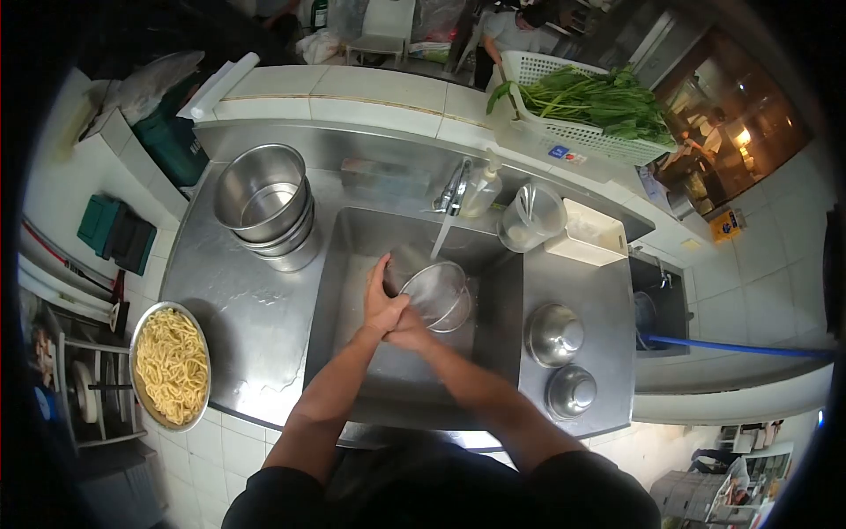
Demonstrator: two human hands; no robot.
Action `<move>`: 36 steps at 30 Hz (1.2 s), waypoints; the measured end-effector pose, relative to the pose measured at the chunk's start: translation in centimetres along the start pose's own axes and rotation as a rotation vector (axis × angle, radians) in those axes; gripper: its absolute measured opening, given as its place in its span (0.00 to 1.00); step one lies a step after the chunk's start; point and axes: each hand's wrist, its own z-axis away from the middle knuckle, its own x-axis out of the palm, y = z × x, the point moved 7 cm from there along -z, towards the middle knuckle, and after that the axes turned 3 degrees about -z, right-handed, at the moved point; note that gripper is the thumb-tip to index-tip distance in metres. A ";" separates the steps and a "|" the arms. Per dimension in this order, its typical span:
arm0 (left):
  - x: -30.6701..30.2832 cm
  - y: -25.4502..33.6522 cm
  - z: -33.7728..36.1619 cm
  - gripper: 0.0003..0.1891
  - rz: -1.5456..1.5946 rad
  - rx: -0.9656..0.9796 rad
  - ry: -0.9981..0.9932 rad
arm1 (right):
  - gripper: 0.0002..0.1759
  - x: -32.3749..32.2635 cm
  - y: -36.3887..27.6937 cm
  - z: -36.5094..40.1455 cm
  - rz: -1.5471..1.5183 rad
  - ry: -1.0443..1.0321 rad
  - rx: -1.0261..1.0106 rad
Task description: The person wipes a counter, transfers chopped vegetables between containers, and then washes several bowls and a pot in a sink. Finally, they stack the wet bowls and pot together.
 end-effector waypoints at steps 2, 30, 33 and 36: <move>-0.3 -1.6 -0.1 0.48 0.110 -0.024 0.059 | 0.52 -0.9 -2.4 1.8 -0.684 0.287 -0.181; -1.4 -2.5 -1.3 0.54 0.424 -0.076 0.055 | 0.34 -4.9 -2.3 3.4 -0.042 0.337 -0.277; -1.4 -0.1 -0.5 0.54 0.230 -0.095 0.000 | 0.42 -4.0 2.1 0.6 0.272 0.120 -0.243; 0.4 -1.0 -0.1 0.54 0.167 -0.102 0.035 | 0.53 -2.0 0.8 -0.4 0.377 0.027 -0.036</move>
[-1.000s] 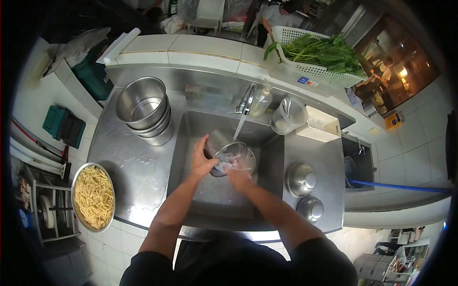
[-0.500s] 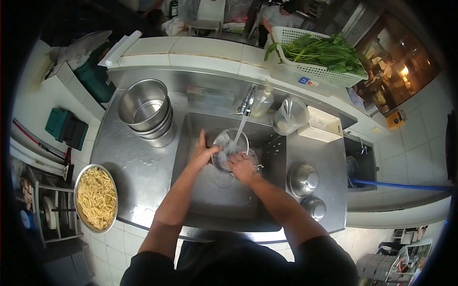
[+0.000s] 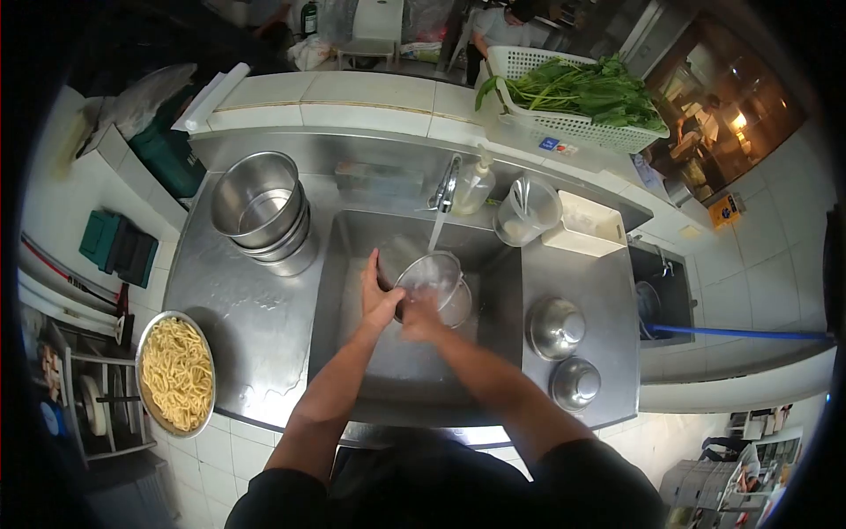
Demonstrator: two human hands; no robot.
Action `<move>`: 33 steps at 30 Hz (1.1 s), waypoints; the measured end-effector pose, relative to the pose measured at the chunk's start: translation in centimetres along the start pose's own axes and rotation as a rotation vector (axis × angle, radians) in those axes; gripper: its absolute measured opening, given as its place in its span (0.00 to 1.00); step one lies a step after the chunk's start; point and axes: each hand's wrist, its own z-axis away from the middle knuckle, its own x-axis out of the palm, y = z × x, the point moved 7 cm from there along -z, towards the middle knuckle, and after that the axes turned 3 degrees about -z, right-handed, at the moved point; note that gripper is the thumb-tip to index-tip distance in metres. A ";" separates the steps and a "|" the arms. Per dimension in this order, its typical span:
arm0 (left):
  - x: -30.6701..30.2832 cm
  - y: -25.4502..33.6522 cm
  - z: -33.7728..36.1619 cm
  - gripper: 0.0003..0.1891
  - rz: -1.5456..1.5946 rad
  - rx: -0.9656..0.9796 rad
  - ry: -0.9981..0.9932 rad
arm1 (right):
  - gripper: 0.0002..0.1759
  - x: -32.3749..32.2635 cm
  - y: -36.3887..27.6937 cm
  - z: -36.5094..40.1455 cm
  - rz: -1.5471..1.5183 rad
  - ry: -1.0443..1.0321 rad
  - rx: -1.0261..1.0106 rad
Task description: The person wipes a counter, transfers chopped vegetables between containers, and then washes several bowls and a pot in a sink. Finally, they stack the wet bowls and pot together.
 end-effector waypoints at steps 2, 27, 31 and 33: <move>0.3 -1.9 -0.7 0.53 0.166 -0.007 0.043 | 0.52 3.3 -2.9 -1.3 -0.875 -0.052 -0.303; 0.3 -4.0 -1.0 0.53 0.279 -0.063 -0.069 | 0.55 -0.9 -2.6 2.0 -1.150 -0.070 -0.287; -1.7 1.2 -1.1 0.58 -0.060 -0.624 -0.422 | 0.44 0.1 1.9 3.7 -0.289 0.048 -0.329; -1.9 0.5 -1.9 0.62 -0.072 -0.638 -0.381 | 0.39 -1.5 1.7 3.2 -0.012 0.079 -0.434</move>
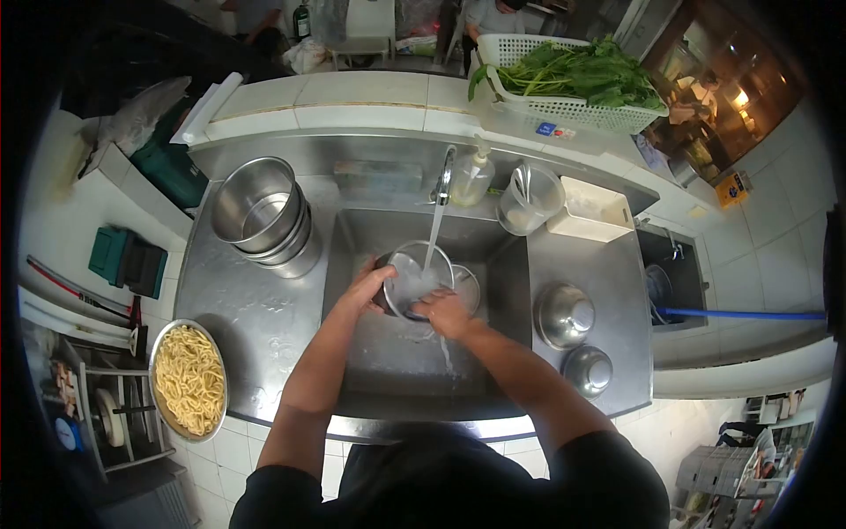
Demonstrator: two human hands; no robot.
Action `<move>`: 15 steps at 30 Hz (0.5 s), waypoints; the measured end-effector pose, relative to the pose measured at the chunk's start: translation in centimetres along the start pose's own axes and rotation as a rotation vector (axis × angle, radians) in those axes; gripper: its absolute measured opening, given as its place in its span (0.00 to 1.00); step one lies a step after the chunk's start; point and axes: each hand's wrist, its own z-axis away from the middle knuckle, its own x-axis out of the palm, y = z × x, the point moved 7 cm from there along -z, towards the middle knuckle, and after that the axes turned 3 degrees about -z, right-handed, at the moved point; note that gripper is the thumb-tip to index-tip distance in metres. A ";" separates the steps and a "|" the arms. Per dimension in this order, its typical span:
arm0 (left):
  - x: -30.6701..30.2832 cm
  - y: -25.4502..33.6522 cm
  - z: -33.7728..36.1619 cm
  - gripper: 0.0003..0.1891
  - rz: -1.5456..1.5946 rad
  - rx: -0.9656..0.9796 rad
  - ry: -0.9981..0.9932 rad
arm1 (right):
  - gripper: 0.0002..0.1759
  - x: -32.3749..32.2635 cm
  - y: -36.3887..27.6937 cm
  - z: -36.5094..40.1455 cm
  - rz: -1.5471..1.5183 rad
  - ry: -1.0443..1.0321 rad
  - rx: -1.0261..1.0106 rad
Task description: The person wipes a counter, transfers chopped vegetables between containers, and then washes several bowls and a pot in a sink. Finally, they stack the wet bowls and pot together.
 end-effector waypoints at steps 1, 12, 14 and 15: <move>-0.3 -0.1 -0.5 0.65 0.007 -0.016 0.036 | 0.30 -1.0 0.8 -0.4 -0.129 0.052 0.113; 1.8 1.0 0.0 0.54 0.214 0.220 0.088 | 0.38 -2.4 0.6 1.7 -0.009 0.221 0.215; 2.2 0.4 -0.6 0.53 0.220 0.290 0.217 | 0.39 -2.2 0.4 0.7 0.098 0.171 0.227; 2.6 0.8 -0.5 0.53 0.221 0.296 0.214 | 0.38 -1.4 0.0 -0.7 -0.111 0.031 0.352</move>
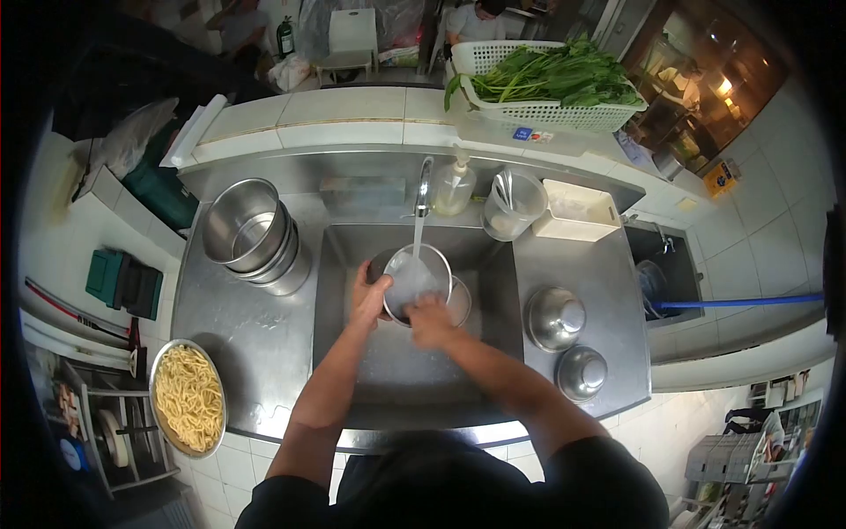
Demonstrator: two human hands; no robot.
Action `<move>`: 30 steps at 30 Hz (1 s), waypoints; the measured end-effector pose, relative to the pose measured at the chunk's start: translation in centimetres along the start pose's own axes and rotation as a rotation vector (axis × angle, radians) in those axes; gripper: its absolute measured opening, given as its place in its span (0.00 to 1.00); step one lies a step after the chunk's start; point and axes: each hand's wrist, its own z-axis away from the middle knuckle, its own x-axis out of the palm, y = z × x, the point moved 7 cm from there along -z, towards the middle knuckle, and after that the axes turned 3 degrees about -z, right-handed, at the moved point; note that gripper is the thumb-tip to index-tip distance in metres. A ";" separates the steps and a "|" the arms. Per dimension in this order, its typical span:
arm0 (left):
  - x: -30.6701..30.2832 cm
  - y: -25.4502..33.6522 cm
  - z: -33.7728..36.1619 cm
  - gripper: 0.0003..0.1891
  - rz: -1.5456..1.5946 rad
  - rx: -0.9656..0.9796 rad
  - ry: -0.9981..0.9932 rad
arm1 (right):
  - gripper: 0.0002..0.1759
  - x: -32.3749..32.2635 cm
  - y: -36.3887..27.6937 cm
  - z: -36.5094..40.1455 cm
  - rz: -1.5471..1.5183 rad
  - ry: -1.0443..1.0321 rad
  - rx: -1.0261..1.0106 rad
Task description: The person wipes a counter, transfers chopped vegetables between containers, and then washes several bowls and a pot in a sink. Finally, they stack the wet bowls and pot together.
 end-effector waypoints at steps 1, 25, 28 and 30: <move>0.3 -0.3 0.2 0.52 -0.013 -0.069 -0.002 | 0.38 1.0 -0.3 0.0 -0.180 -0.171 0.136; 3.1 3.0 7.9 0.63 -0.833 0.501 -0.036 | 0.43 0.0 4.7 -2.2 -2.513 0.463 0.590; 2.6 0.8 5.7 0.54 0.057 -0.161 0.012 | 0.40 -0.7 -1.5 -3.3 -2.293 0.226 0.522; 1.1 0.0 2.9 0.51 0.095 -0.006 -0.005 | 0.36 2.0 -1.9 -3.2 -1.869 0.056 0.400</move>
